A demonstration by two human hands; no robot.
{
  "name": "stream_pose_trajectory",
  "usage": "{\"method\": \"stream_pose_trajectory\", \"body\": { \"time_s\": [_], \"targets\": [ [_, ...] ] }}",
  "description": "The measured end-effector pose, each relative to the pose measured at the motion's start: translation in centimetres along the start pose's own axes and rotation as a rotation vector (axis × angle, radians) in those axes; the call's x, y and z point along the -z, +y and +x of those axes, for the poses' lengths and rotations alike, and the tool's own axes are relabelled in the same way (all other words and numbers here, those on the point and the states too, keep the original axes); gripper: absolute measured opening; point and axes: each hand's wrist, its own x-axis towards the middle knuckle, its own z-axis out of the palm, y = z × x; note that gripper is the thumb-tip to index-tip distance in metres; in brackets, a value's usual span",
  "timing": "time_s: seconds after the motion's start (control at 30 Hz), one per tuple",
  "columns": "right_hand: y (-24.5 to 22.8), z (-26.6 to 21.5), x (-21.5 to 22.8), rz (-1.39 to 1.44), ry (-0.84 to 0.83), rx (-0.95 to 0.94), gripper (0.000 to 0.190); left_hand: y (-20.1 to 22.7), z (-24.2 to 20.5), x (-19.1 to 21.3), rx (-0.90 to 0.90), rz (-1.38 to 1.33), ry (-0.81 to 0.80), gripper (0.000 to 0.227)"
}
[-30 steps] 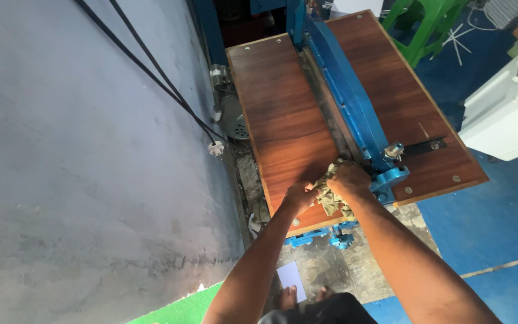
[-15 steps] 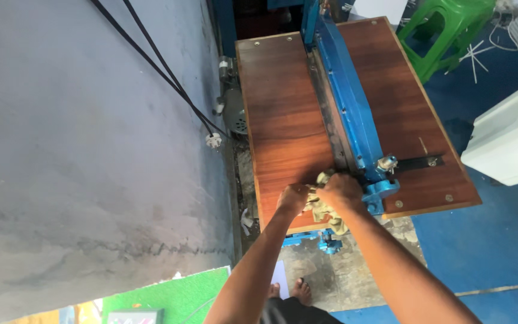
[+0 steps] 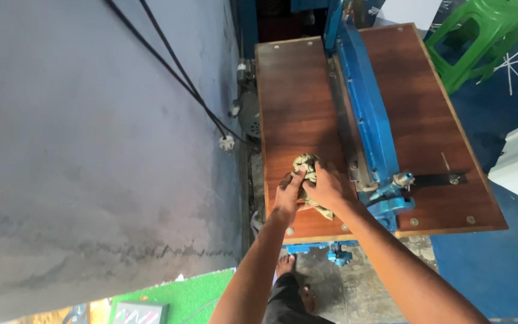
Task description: The person wipes the wooden surface of a blue industrial machine with a cloth, then moves to clean the lower mechanical parts including gears and shafts. The person uses a cloth to wipe various surfaces of the machine.
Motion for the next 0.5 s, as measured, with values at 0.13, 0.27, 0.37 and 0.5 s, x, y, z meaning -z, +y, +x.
{"method": "stream_pose_trajectory", "body": {
  "time_s": [0.13,0.27,0.37,0.5],
  "targets": [
    [1.3,2.1,1.1,0.24,-0.052,0.163,0.059,1.5,2.3,-1.0,-0.059,-0.066,-0.061,0.053],
    [2.2,5.0,3.2,0.26,-0.185,0.204,0.062,2.8,5.4,-1.7,-0.119,-0.112,-0.111,0.047],
    [2.7,7.1,4.7,0.18,-0.246,0.195,0.066,3.6,8.2,-1.9,-0.149,-0.003,-0.05,0.044],
    [3.1,9.5,6.4,0.167,-0.306,0.193,0.076,4.4,12.0,-2.1,-0.28,0.112,-0.143,0.043]
  ]
}}
